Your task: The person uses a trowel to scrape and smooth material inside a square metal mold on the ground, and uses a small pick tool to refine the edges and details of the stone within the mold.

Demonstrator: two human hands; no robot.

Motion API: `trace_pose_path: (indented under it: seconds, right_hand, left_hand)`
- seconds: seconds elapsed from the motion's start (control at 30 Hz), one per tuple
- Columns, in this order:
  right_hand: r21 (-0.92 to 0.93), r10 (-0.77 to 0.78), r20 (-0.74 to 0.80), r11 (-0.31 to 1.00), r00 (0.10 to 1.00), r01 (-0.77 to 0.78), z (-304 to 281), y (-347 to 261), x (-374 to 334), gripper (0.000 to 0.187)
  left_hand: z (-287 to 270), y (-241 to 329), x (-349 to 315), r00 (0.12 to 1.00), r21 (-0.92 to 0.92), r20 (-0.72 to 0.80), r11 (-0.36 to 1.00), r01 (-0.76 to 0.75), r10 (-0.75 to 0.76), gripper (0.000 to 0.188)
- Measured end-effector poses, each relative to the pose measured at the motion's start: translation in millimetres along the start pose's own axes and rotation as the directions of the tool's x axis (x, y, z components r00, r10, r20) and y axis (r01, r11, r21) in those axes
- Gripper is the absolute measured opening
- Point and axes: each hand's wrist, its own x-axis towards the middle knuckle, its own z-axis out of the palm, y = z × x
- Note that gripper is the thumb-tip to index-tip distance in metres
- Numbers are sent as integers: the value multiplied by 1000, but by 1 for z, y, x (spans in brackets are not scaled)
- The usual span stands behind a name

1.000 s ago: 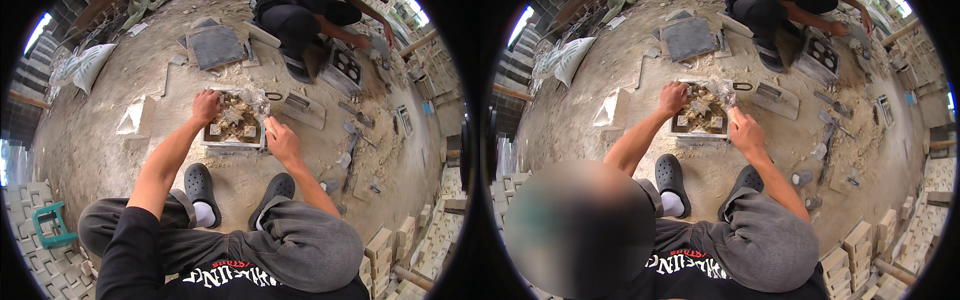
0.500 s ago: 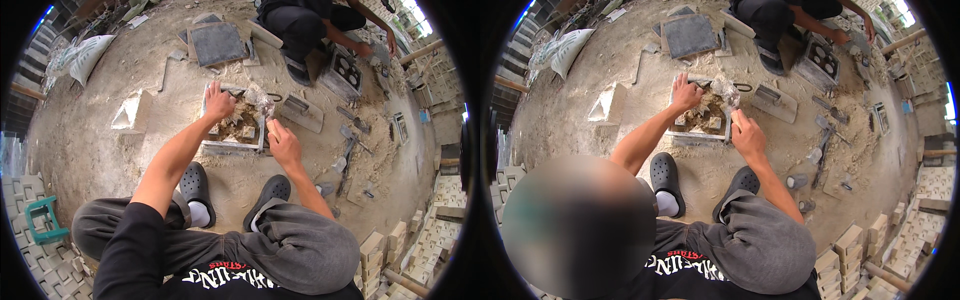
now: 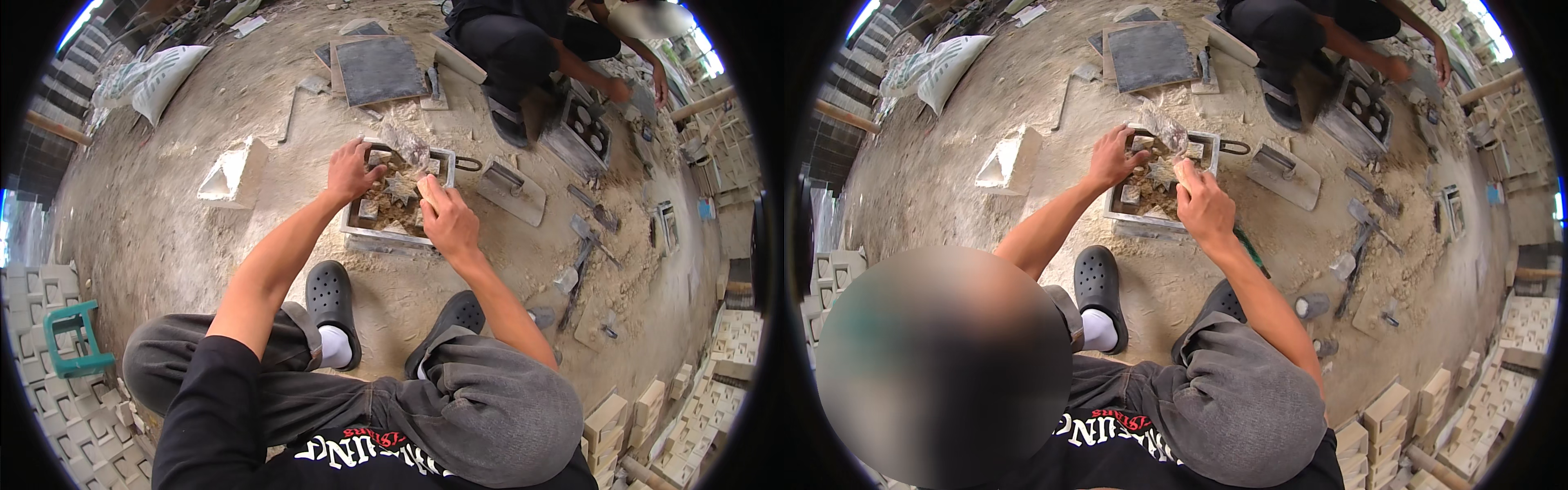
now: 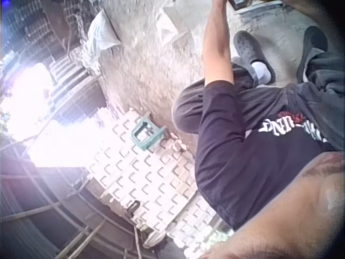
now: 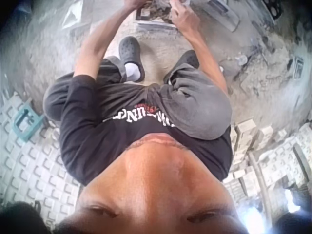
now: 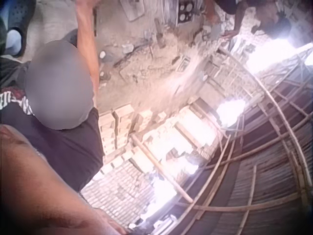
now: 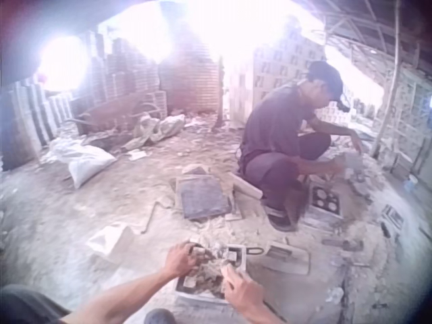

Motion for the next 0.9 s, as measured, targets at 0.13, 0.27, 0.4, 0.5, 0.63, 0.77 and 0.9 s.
trace_pose_path:
  seconds: [0.13, 0.27, 0.4, 0.5, 0.63, 0.77, 0.9]
  right_hand:
    - [-65, -6, 52, 998, 999, 9, 11, 4, 2, 47]
    - [-30, -3, -3, 1000, 1000, 3, 16, 9, -2, 46]
    - [-95, 34, -25, 995, 999, -37, -4, 18, -3, 44]
    - [-191, -41, -15, 981, 999, 37, -18, 12, -2, 44]
    - [-269, -121, -15, 957, 993, 112, -19, -9, -6, 43]
    - [-347, -36, 170, 933, 985, 94, -14, -9, -7, 43]
    - [-284, -59, 68, 956, 996, 76, -7, -9, -12, 44]
  left_hand:
    - [-1, -1, -5, 999, -12, -24, 999, 36, -37, 72]
    - [-4, -3, -7, 999, -26, -26, 999, 30, -31, 67]
    - [-2, 0, -6, 989, 34, 0, 989, -146, 147, 56]
    - [7, -3, 1, 983, 40, -28, 983, -179, 180, 47]
    - [16, -12, 5, 977, -103, -159, 986, 129, -144, 41]
    - [18, -5, -7, 973, -112, -203, 990, 91, -112, 30]
    - [2, -11, -20, 969, -9, -174, 983, -182, 177, 19]
